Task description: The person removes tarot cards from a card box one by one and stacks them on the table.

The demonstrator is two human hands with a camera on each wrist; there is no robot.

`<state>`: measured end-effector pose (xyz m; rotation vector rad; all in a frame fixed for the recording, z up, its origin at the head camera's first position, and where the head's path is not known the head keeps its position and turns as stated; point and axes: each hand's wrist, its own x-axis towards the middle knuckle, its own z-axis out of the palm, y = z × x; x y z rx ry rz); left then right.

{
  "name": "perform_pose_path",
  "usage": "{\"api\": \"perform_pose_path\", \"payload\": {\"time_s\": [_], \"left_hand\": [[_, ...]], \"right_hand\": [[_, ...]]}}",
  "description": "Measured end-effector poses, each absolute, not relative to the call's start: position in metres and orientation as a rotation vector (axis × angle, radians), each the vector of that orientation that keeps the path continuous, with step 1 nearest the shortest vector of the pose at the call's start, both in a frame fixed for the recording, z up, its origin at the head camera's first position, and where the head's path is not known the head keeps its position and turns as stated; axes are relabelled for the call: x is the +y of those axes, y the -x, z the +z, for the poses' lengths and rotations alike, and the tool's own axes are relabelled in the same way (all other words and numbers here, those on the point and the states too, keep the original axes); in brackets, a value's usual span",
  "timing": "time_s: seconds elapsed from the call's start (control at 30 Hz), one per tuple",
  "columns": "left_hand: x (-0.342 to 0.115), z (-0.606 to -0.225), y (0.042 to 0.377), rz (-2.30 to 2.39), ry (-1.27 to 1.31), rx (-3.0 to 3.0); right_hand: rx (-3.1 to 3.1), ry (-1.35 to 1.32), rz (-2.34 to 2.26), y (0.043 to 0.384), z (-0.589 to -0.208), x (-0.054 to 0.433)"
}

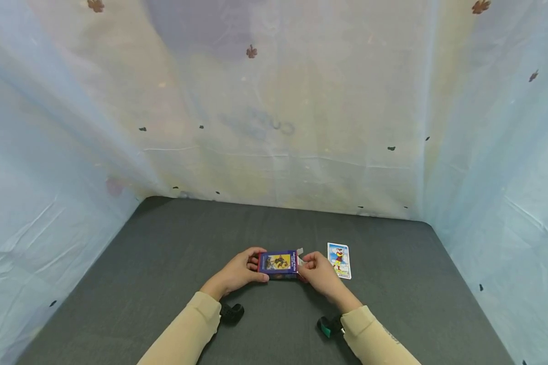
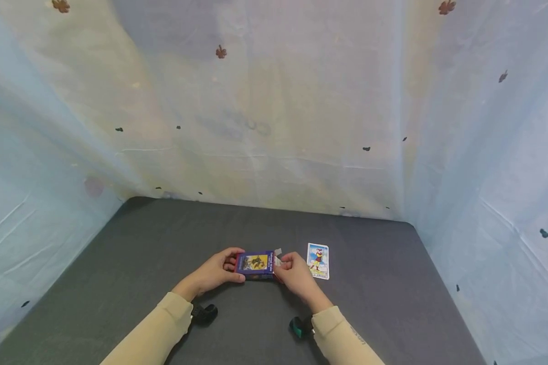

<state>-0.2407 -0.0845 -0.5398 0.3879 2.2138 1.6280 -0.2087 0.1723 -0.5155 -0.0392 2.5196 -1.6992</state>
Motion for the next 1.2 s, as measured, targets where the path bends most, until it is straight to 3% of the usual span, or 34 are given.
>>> {"api": "perform_pose_path", "payload": {"time_s": [0.4,0.7,1.2], "left_hand": [[-0.092,-0.535,0.239,1.543,-0.402,2.310],[-0.092,-0.526,0.231,1.286,-0.585,2.521],[-0.104,-0.528,0.242,1.356,-0.523,2.335]], "right_hand": [[2.546,0.050,-1.633,0.211,-0.520,0.161],[2.501,0.009,-1.641,0.210,-0.521,0.165],[2.466,0.027,-1.646,0.208,-0.515,0.169]]}}
